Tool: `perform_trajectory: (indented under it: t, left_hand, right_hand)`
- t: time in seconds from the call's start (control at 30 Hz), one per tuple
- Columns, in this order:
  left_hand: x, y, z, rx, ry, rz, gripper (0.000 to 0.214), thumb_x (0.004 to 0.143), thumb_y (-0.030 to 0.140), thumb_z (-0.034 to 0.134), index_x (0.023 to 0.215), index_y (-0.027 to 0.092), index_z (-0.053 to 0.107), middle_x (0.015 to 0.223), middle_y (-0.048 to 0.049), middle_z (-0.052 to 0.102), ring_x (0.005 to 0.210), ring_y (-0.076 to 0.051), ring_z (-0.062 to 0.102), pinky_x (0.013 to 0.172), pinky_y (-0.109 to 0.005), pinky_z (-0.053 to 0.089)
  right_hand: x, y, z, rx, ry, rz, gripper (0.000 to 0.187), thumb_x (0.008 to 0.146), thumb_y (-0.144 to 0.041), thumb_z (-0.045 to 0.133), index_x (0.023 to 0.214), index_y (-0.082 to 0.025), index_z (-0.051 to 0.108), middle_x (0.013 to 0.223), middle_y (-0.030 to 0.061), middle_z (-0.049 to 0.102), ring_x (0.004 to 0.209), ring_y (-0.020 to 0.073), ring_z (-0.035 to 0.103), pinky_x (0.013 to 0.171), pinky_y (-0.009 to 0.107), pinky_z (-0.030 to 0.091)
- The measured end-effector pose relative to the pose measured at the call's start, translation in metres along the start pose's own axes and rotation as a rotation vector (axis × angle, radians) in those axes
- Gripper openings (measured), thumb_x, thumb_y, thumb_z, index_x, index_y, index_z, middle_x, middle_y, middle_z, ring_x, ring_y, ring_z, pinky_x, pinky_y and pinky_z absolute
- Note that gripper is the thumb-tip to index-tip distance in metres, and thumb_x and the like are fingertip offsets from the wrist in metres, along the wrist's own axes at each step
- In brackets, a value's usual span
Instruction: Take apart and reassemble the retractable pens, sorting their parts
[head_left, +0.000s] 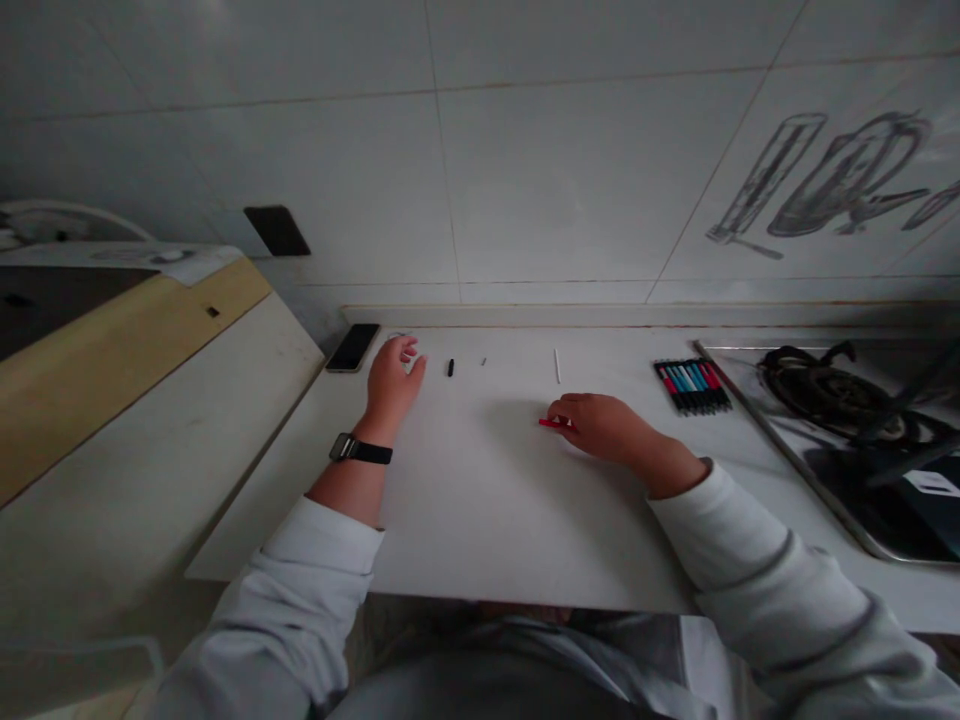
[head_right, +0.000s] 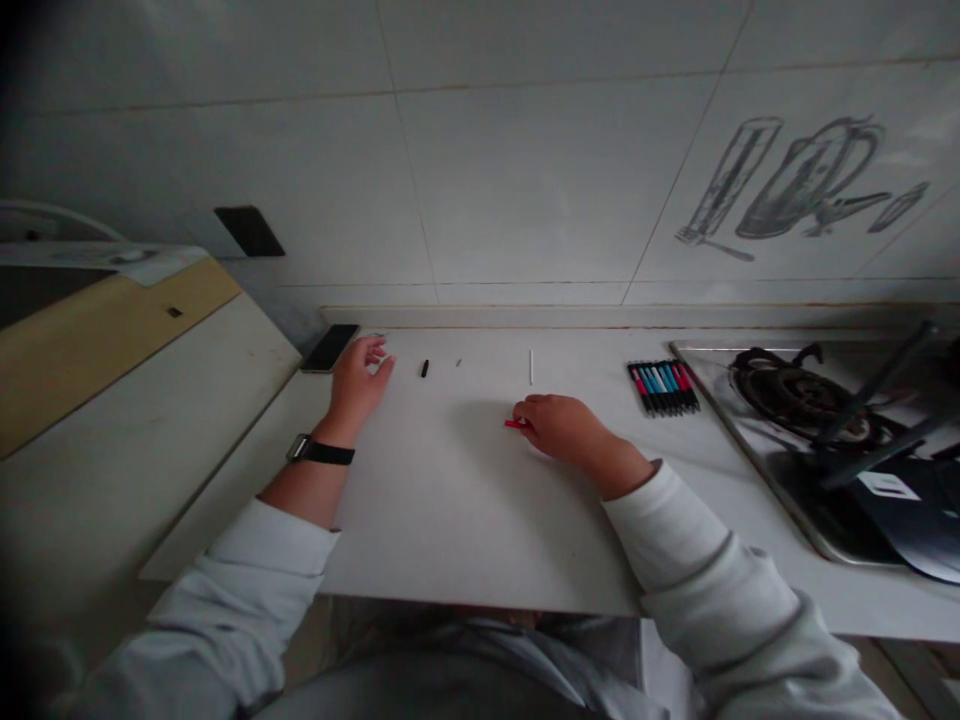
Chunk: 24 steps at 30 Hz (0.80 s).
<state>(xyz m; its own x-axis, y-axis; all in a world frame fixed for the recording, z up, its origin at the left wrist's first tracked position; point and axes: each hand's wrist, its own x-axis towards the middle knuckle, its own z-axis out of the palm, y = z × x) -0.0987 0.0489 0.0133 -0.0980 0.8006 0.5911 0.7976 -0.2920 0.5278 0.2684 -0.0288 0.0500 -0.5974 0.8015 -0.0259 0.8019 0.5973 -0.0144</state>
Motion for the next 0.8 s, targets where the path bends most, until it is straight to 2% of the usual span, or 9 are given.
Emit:
perform_trajectory:
  t: [0.13, 0.27, 0.43, 0.57, 0.7, 0.8]
  left_hand:
    - [0.006, -0.037, 0.003, 0.145, -0.032, -0.116, 0.031, 0.087, 0.021, 0.066, 0.118, 0.018, 0.065, 0.102, -0.0076, 0.066, 0.086, -0.02, 0.063, 0.087, -0.035, 0.053]
    - [0.004, -0.054, 0.011, 0.25, -0.109, -0.16, 0.038, 0.088, 0.022, 0.065, 0.125, 0.017, 0.065, 0.111, -0.0114, 0.066, 0.103, -0.025, 0.063, 0.096, -0.037, 0.051]
    - [0.001, -0.055, 0.017, 0.401, -0.221, -0.147, 0.05, 0.09, 0.029, 0.063, 0.139, 0.019, 0.062, 0.126, -0.0153, 0.064, 0.115, -0.031, 0.062, 0.1, -0.042, 0.05]
    - [0.0, -0.051, 0.016, 0.452, -0.277, -0.141, 0.042, 0.094, 0.031, 0.059, 0.134, 0.022, 0.068, 0.128, -0.0144, 0.065, 0.115, -0.031, 0.062, 0.099, -0.042, 0.05]
    - [0.001, -0.047, 0.015, 0.452, -0.277, -0.146, 0.037, 0.095, 0.029, 0.056, 0.128, 0.023, 0.072, 0.123, -0.0122, 0.069, 0.11, -0.028, 0.064, 0.095, -0.038, 0.05]
    - [0.002, -0.043, 0.014, 0.436, -0.292, -0.16, 0.03, 0.095, 0.027, 0.055, 0.116, 0.022, 0.075, 0.116, -0.0111, 0.073, 0.107, -0.027, 0.066, 0.093, -0.036, 0.049]
  right_hand:
    - [0.0, 0.006, 0.012, -0.024, -0.028, -0.023, 0.027, 0.103, -0.036, 0.052, 0.106, -0.019, 0.072, 0.104, 0.0113, 0.072, 0.087, 0.0217, 0.068, 0.069, 0.028, 0.041]
    - [0.0, 0.01, 0.018, -0.016, -0.002, -0.042, 0.031, 0.104, -0.041, 0.05, 0.106, -0.02, 0.072, 0.106, 0.0111, 0.072, 0.086, 0.021, 0.068, 0.069, 0.028, 0.04]
    - [0.002, 0.009, 0.012, 0.071, 0.066, 0.016, 0.037, 0.101, -0.052, 0.054, 0.111, -0.022, 0.072, 0.107, 0.0101, 0.073, 0.09, 0.0219, 0.068, 0.072, 0.028, 0.043]
    - [0.005, 0.008, 0.01, 0.127, 0.148, 0.054, 0.034, 0.101, -0.048, 0.055, 0.114, -0.021, 0.071, 0.108, 0.0098, 0.073, 0.092, 0.0215, 0.068, 0.075, 0.029, 0.046]
    - [0.007, 0.01, 0.012, 0.179, 0.219, 0.059, 0.029, 0.102, -0.042, 0.054, 0.111, -0.021, 0.072, 0.107, 0.009, 0.073, 0.089, 0.0205, 0.069, 0.076, 0.029, 0.048]
    - [0.01, 0.011, 0.005, 0.288, 0.303, 0.032, 0.025, 0.101, -0.038, 0.056, 0.108, -0.022, 0.073, 0.103, 0.0083, 0.074, 0.085, 0.0188, 0.069, 0.076, 0.03, 0.05]
